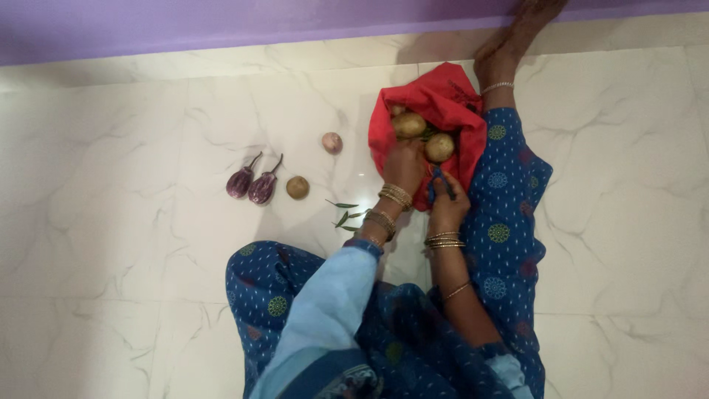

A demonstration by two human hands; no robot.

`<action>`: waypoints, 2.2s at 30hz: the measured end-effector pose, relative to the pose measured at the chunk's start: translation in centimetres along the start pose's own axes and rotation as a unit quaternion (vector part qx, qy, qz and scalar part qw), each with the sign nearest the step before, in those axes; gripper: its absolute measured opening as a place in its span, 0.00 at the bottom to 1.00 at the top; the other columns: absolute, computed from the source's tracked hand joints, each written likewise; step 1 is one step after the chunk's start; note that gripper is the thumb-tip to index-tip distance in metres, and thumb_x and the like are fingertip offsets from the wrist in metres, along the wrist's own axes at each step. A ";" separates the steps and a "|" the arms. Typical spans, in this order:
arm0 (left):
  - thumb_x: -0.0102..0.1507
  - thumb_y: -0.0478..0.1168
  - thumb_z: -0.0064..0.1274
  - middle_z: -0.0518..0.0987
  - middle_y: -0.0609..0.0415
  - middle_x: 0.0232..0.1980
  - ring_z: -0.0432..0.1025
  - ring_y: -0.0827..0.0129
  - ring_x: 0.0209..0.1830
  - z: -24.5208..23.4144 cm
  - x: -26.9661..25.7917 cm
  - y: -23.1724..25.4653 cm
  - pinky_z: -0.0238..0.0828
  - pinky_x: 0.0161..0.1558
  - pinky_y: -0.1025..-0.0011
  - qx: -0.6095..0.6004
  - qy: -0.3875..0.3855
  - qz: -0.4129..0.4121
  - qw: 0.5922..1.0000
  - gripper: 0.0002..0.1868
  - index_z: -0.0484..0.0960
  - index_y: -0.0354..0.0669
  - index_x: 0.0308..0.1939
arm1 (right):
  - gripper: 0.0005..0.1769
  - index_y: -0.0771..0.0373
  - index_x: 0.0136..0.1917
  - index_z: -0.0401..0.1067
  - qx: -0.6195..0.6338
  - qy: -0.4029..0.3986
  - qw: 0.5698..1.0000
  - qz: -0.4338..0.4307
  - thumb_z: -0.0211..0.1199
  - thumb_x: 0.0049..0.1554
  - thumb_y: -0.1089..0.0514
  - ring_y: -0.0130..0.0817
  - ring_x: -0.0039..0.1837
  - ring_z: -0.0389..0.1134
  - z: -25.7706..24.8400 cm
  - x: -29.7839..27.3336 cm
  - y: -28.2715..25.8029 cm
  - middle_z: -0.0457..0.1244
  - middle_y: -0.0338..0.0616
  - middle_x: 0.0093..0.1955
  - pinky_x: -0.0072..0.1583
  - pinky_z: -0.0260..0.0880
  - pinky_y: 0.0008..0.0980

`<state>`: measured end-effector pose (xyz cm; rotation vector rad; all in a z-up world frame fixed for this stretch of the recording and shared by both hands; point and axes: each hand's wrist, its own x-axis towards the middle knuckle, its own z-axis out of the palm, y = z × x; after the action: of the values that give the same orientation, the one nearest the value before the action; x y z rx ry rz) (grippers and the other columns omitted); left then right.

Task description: The person sits on the floor and peels an onion, an eggplant, and a potato using a small knife. They then trim the stems off several green chilies. The peeled vegetables and trimmed chilies are placed on the floor next to a red cloth bag containing more produce.

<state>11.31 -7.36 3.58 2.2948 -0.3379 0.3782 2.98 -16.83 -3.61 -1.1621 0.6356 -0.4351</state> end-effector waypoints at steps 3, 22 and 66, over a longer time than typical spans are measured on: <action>0.58 0.36 0.52 0.81 0.46 0.41 0.77 0.52 0.44 5.8 -0.1 -4.6 0.77 0.41 0.56 0.140 -0.059 0.036 0.988 0.07 0.82 0.42 0.39 | 0.14 0.70 0.60 0.77 -0.075 -0.021 0.988 -0.130 0.68 0.61 0.67 0.23 0.52 0.70 0.3 0.0 0.6 0.71 0.40 0.55 0.55 0.72 0.23; 0.66 0.36 0.48 0.79 0.43 0.45 0.78 0.51 0.43 9.4 -0.3 -7.8 0.78 0.42 0.56 0.179 -0.135 -0.023 0.974 0.08 0.82 0.41 0.45 | 0.15 0.66 0.59 0.76 0.019 -0.011 0.999 0.040 0.66 0.58 0.65 0.24 0.44 0.69 1.2 -2.5 -4.3 0.70 0.39 0.49 0.45 0.72 0.25; 0.57 0.38 0.52 0.80 0.46 0.40 0.75 0.55 0.44 7.8 -2.4 -7.1 0.73 0.45 0.57 0.273 -0.060 0.156 0.947 0.08 0.83 0.41 0.36 | 0.14 0.64 0.58 0.78 0.075 0.003 0.995 0.059 0.67 0.58 0.65 0.21 0.36 0.62 0.4 -3.2 -6.5 0.68 0.37 0.45 0.32 0.56 0.21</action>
<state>12.93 -8.09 -7.09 2.8180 -0.7414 0.5445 0.92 -16.83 3.30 -0.9761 0.6620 -0.3788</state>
